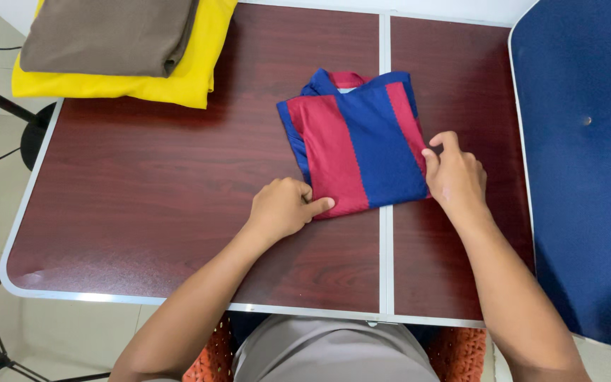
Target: The person retrieves a blue and red striped soccer jersey from a blue suitcase and places it on a table. They smooth the fabric and fold the jersey neatly by hand, folding the sides inward and rolling it from the bottom up to create a compact bundle.
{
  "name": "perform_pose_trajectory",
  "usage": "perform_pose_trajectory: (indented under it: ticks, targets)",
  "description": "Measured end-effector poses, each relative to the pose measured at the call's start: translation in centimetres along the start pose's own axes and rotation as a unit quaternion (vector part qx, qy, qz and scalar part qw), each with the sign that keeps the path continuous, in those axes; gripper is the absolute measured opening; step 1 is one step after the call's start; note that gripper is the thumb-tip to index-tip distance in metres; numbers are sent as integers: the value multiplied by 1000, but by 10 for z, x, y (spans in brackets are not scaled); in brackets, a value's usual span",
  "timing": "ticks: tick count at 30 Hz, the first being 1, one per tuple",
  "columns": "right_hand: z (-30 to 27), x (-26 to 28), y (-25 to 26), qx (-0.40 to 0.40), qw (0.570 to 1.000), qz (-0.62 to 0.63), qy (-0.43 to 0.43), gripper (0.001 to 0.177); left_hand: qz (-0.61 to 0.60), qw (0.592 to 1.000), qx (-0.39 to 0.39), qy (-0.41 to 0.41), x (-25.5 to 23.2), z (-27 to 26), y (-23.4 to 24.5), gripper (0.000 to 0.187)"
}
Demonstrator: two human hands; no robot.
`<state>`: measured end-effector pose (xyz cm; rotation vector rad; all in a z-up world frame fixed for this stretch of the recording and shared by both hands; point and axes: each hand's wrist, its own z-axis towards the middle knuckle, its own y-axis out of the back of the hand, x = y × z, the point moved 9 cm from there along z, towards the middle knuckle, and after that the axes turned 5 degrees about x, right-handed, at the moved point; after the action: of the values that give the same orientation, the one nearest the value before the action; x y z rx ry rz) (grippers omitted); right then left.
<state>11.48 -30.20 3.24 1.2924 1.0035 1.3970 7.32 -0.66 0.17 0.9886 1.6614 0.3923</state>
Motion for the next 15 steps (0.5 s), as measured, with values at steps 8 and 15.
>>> perform_pose_trajectory:
  ticks: [8, 15]
  targets:
    - [3, 23, 23, -2, 999, -52, 0, 34, 14, 992, -128, -3, -18, -16, 36, 45]
    - [32, 99, 4, -82, 939, 217, 253, 39, -168, 892, -293, -300, -102, 17, 14, 57]
